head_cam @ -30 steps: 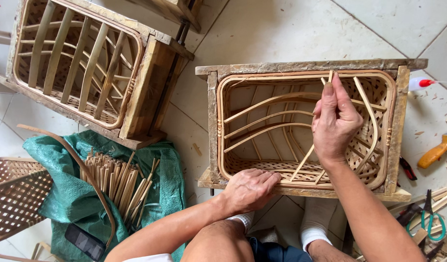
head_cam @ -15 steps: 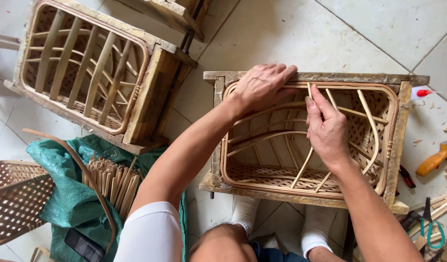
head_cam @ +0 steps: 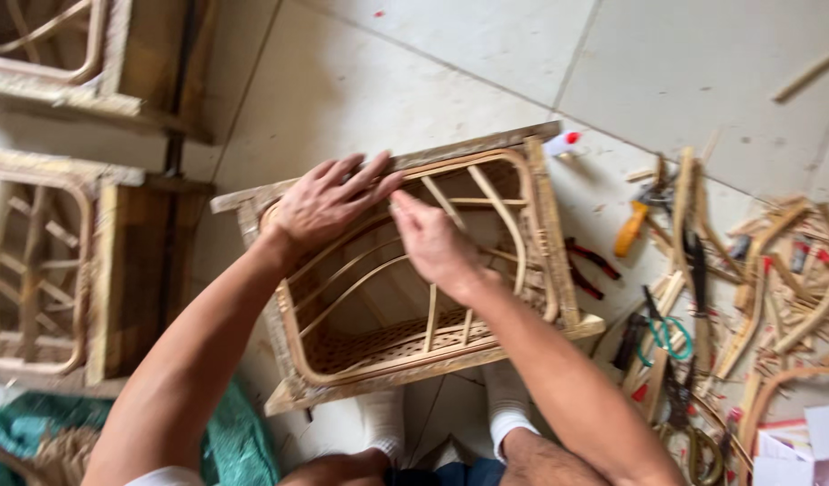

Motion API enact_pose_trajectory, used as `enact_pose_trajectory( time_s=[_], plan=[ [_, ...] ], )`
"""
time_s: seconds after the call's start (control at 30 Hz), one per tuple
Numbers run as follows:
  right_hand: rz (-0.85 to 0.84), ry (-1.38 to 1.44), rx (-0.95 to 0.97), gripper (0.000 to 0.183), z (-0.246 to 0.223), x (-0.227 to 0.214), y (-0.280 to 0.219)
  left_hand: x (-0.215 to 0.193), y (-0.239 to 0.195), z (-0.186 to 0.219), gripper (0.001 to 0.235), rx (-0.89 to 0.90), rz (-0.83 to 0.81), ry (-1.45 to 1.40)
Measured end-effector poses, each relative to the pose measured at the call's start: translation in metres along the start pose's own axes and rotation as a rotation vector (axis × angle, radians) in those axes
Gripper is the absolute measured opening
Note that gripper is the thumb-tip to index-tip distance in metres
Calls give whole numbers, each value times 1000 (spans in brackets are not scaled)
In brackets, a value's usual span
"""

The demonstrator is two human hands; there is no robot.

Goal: The person inserts curved bamboo strips into a rectangular basket frame, secures them with a hammer, trims excess with pliers, and applies glue along the rim. The process is repeated for multiple strips to reinforce the basket structure.

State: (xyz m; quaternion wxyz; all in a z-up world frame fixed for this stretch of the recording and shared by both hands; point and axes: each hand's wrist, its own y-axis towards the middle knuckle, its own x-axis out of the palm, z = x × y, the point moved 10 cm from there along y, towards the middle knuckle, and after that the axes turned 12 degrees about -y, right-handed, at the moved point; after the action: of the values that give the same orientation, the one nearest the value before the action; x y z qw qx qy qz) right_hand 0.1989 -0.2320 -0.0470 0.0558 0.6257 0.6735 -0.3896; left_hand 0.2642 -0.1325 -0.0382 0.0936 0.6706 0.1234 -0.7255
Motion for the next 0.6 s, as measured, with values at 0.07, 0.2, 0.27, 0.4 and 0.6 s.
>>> enact_pose_trajectory(
  time_s=[0.07, 0.2, 0.27, 0.4, 0.6],
  plan=[
    [-26, -41, 32, 46, -5, -7, -1, -10, 4, 0, 72, -17, 4, -25],
    [-19, -67, 3, 48, -27, -19, -12, -20, 4, 5, 74, -70, -26, -106],
    [-142, -240, -15, 61, -31, -13, -26, -24, 9, 3, 73, -94, -20, -174],
    [27, -360, -409, 57, -37, -59, -71, -40, -5, 7, 67, -120, 145, -301],
    [346, -255, 287, 28, 212, -280, -72, -43, -143, 83, 67, -255, 487, -527]
  ],
)
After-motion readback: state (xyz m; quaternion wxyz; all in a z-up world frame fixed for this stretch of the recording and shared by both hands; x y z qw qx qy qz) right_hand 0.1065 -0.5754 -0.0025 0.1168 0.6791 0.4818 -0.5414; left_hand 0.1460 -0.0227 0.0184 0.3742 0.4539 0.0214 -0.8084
